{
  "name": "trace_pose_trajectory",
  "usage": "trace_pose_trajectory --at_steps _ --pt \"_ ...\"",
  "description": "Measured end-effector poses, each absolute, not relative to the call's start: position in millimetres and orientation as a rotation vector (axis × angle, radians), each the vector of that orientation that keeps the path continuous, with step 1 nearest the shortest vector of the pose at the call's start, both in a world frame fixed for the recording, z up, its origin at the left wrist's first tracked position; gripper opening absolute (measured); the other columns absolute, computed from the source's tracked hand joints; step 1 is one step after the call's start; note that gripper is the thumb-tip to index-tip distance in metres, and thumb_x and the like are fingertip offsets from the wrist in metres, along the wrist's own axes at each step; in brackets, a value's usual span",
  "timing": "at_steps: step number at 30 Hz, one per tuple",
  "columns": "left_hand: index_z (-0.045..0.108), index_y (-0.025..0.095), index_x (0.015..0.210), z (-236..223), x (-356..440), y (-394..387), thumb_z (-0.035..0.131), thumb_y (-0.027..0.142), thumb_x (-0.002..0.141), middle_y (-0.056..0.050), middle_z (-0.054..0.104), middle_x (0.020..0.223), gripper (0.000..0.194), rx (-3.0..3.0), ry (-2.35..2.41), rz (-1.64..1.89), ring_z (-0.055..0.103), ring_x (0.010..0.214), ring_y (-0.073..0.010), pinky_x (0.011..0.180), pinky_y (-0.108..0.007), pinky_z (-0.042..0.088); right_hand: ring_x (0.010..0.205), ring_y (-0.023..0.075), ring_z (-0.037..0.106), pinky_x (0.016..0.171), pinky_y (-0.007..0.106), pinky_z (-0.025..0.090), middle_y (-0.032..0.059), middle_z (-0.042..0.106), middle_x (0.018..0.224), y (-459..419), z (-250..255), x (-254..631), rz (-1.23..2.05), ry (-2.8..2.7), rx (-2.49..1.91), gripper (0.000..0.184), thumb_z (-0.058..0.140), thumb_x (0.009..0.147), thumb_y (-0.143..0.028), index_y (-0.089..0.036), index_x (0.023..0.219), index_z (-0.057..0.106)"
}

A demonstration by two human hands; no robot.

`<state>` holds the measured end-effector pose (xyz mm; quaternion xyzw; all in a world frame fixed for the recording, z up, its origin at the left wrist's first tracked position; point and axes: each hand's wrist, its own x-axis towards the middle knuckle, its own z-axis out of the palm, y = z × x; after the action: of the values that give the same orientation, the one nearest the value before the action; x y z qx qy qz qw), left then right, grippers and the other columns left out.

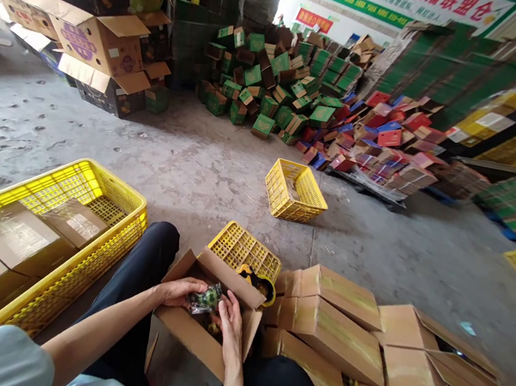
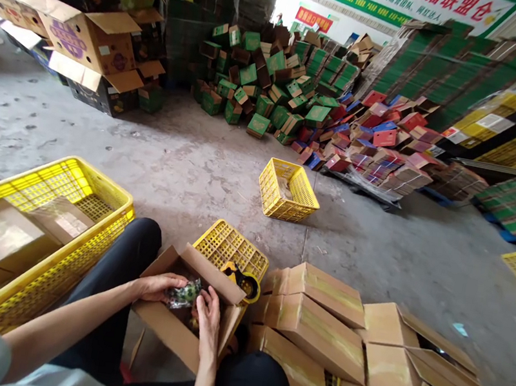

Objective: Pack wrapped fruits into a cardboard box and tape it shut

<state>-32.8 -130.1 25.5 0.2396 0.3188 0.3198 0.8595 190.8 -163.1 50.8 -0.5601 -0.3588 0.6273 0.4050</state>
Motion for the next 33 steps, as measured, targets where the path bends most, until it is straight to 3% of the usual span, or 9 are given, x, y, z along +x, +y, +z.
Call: trace_pose_trajectory --at_steps 3,9,17,23,25,29,33 --pt "0.076 0.011 0.1 25.7 -31.0 -131.6 0.092 0.05 0.073 -0.009 0.074 0.092 0.05 0.519 0.67 0.647 0.068 0.076 -0.0181 0.072 -0.029 0.052 0.128 0.0369 0.066 0.096 0.046 0.061 0.0104 0.071 0.139 -163.7 50.6 190.6 1.653 -0.955 -1.383 0.069 0.084 0.074 -0.066 -0.028 0.131 0.072" --pt "0.074 0.015 0.11 26.7 -32.9 -131.4 0.088 0.054 0.078 -0.011 0.074 0.105 0.052 0.507 0.659 0.663 0.071 0.089 -0.0212 0.083 -0.033 0.053 0.113 0.0379 0.072 0.09 0.047 0.063 0.0104 0.08 0.116 -161.7 46.8 193.2 1.592 -0.944 -1.43 0.062 0.086 0.069 -0.066 -0.025 0.114 0.079" --pt "0.072 0.017 0.11 25.1 -36.5 -130.9 0.099 0.033 0.068 -0.011 0.073 0.113 0.052 0.46 0.656 0.704 0.072 0.097 -0.0229 0.095 -0.041 0.052 0.106 0.0325 0.073 0.093 0.043 0.06 0.0076 0.081 0.113 -161.1 46.4 198.1 1.545 -0.982 -1.39 0.049 0.084 0.075 -0.061 -0.025 0.107 0.08" --pt "0.072 0.017 0.109 24.8 -37.4 -130.7 0.1 0.026 0.065 -0.01 0.071 0.117 0.053 0.465 0.665 0.724 0.07 0.103 -0.0239 0.096 -0.041 0.052 0.09 0.0313 0.074 0.083 0.042 0.061 0.0063 0.08 0.092 -160.5 39.7 200.5 1.488 -0.959 -1.466 0.046 0.087 0.067 -0.064 -0.023 0.087 0.081" --pt "0.073 0.018 0.109 24.0 -37.7 -130.7 0.101 0.024 0.063 -0.01 0.07 0.117 0.054 0.464 0.667 0.726 0.07 0.105 -0.0244 0.097 -0.041 0.051 0.093 0.032 0.074 0.08 0.041 0.062 0.0069 0.08 0.096 -159.7 38.7 200.2 1.475 -0.941 -1.477 0.048 0.084 0.069 -0.068 -0.025 0.09 0.081" --pt "0.074 0.016 0.106 22.2 -37.3 -131.3 0.102 0.021 0.059 -0.008 0.07 0.108 0.055 0.469 0.666 0.705 0.07 0.099 -0.023 0.094 -0.042 0.052 0.106 0.0349 0.073 0.073 0.039 0.063 0.0087 0.078 0.121 -159.1 39.0 198.1 1.493 -0.947 -1.505 0.06 0.079 0.073 -0.071 -0.028 0.115 0.079" --pt "0.075 0.016 0.11 21.1 -36.1 -131.7 0.102 0.02 0.059 -0.008 0.07 0.106 0.058 0.486 0.659 0.696 0.07 0.095 -0.0226 0.091 -0.04 0.053 0.101 0.0375 0.074 0.069 0.041 0.062 0.01 0.081 0.112 -159.0 37.3 198.6 1.473 -1.052 -1.55 0.06 0.076 0.073 -0.075 -0.026 0.107 0.082"
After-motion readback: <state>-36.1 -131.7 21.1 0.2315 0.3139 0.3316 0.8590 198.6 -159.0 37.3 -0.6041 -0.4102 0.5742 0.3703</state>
